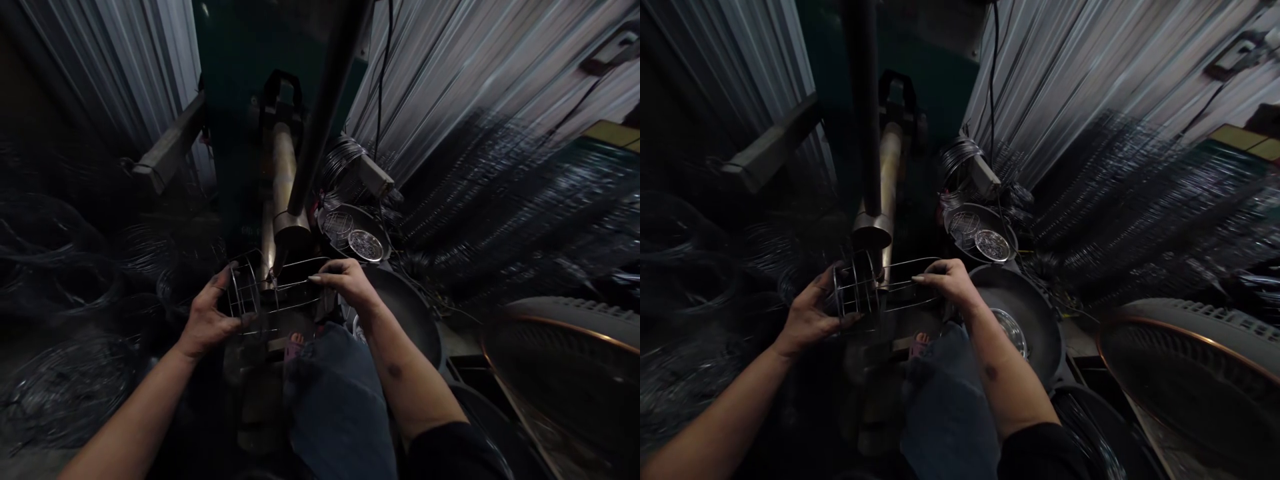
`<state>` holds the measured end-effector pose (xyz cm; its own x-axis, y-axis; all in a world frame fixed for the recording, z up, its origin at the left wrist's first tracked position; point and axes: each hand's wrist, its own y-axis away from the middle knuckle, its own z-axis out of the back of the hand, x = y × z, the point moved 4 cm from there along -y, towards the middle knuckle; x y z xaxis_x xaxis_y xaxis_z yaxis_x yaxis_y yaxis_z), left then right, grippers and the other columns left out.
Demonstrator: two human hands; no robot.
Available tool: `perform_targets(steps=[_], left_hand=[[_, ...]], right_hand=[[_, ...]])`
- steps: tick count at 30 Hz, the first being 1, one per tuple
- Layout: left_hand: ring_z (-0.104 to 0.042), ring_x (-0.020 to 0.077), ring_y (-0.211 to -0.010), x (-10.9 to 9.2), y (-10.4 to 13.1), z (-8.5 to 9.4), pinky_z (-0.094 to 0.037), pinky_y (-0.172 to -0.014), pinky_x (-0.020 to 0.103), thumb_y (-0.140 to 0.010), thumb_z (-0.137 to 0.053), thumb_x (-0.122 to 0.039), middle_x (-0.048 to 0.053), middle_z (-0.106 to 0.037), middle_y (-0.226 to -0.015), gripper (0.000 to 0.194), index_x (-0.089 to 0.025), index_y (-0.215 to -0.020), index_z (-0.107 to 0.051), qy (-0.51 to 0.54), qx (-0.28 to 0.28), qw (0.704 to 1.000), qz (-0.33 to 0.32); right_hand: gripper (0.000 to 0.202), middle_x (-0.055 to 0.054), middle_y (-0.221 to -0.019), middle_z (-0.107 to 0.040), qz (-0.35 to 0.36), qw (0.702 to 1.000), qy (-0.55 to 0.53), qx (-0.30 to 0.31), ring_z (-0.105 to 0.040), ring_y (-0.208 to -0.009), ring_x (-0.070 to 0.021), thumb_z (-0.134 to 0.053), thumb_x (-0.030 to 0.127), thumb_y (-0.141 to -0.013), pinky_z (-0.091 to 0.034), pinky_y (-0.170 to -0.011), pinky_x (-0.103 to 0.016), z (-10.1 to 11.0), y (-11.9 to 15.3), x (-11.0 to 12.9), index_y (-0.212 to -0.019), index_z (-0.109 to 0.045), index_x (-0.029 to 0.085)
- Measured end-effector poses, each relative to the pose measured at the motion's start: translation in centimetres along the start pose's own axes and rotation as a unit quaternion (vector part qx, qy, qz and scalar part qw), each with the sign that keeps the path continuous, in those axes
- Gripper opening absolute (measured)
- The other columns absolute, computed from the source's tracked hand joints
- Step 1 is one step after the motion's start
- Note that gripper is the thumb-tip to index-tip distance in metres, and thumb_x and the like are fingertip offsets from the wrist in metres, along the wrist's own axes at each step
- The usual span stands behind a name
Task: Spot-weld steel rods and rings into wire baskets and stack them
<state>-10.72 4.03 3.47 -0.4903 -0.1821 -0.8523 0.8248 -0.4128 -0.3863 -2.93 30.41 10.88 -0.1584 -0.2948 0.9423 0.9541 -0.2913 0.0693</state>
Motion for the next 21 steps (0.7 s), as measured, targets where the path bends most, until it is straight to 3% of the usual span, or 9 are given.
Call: perform_targets(steps=[14,21], left_hand=[[-0.054,0.0290,-0.121,0.8,-0.7,-0.3,-0.042,-0.105,0.044,-0.057,-0.082,-0.042,0.012,-0.052,-0.137,0.096,-0.021,-0.141,-0.041,0.038,0.003,0.999,0.020],[-0.051,0.0307,-0.123,0.2,-1.5,-0.5,-0.039,-0.107,0.046,-0.051,-0.085,-0.043,0.012,-0.050,-0.139,0.098,-0.021,-0.138,-0.045,0.061,0.000,0.996,0.064]], right_hand=[[0.037,0.003,-0.048,-0.050,-0.006,1.000,-0.004,0.007,-0.042,-0.046,-0.0087,-0.081,0.047,-0.051,-0.032,-0.047,-0.024,0.0,-0.9,0.8,-0.055,-0.065,0.014],[0.034,0.002,-0.048,-0.053,-0.004,1.000,-0.022,0.018,-0.043,-0.044,-0.0087,-0.081,0.044,-0.053,-0.033,-0.044,-0.023,0.4,-1.9,-0.1,-0.059,-0.067,0.013]])
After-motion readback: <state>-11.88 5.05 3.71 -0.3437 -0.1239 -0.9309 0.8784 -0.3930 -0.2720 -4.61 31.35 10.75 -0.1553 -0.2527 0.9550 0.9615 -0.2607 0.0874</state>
